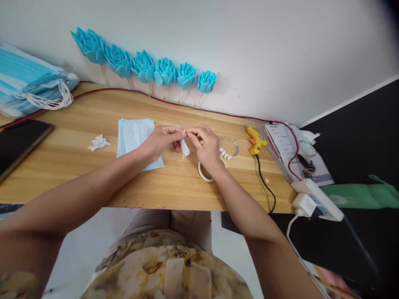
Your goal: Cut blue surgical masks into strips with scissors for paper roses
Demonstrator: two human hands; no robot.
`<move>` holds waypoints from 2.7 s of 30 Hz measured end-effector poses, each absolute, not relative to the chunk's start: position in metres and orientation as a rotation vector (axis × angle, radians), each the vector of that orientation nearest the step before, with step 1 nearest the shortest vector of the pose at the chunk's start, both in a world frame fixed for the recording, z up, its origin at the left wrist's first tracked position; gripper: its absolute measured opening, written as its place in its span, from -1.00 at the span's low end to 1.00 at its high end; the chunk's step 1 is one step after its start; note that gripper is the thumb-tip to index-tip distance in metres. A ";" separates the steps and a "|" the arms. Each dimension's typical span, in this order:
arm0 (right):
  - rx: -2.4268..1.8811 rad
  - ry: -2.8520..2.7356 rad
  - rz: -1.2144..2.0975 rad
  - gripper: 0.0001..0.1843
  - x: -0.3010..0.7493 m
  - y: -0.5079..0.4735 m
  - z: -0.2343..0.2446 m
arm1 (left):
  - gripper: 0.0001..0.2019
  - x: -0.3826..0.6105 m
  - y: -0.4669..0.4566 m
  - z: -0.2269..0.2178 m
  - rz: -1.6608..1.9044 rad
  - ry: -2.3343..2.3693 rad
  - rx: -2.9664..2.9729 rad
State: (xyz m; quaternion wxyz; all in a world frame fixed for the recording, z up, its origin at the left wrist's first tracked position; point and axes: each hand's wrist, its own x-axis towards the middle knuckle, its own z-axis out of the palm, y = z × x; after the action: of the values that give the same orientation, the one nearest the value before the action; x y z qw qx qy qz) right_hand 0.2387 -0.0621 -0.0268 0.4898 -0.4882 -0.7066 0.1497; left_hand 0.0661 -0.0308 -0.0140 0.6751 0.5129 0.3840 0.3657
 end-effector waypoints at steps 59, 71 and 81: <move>-1.138 -1.230 1.090 -0.59 0.243 -0.049 -0.035 | -0.66 0.067 -0.027 -0.016 0.838 0.603 0.954; -1.093 -1.329 1.091 -0.67 0.236 -0.054 -0.025 | -0.67 0.065 -0.023 -0.020 0.824 0.487 0.897; -1.079 -1.442 1.033 -0.65 0.238 -0.055 -0.026 | -0.66 0.067 -0.024 -0.017 0.811 0.466 0.891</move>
State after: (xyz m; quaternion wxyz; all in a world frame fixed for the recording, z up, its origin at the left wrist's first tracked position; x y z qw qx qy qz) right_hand 0.2379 -0.0549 -0.0261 0.5077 -0.4478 -0.5984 0.4285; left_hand 0.0670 -0.0244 -0.0170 0.7985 0.4153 0.2170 0.3779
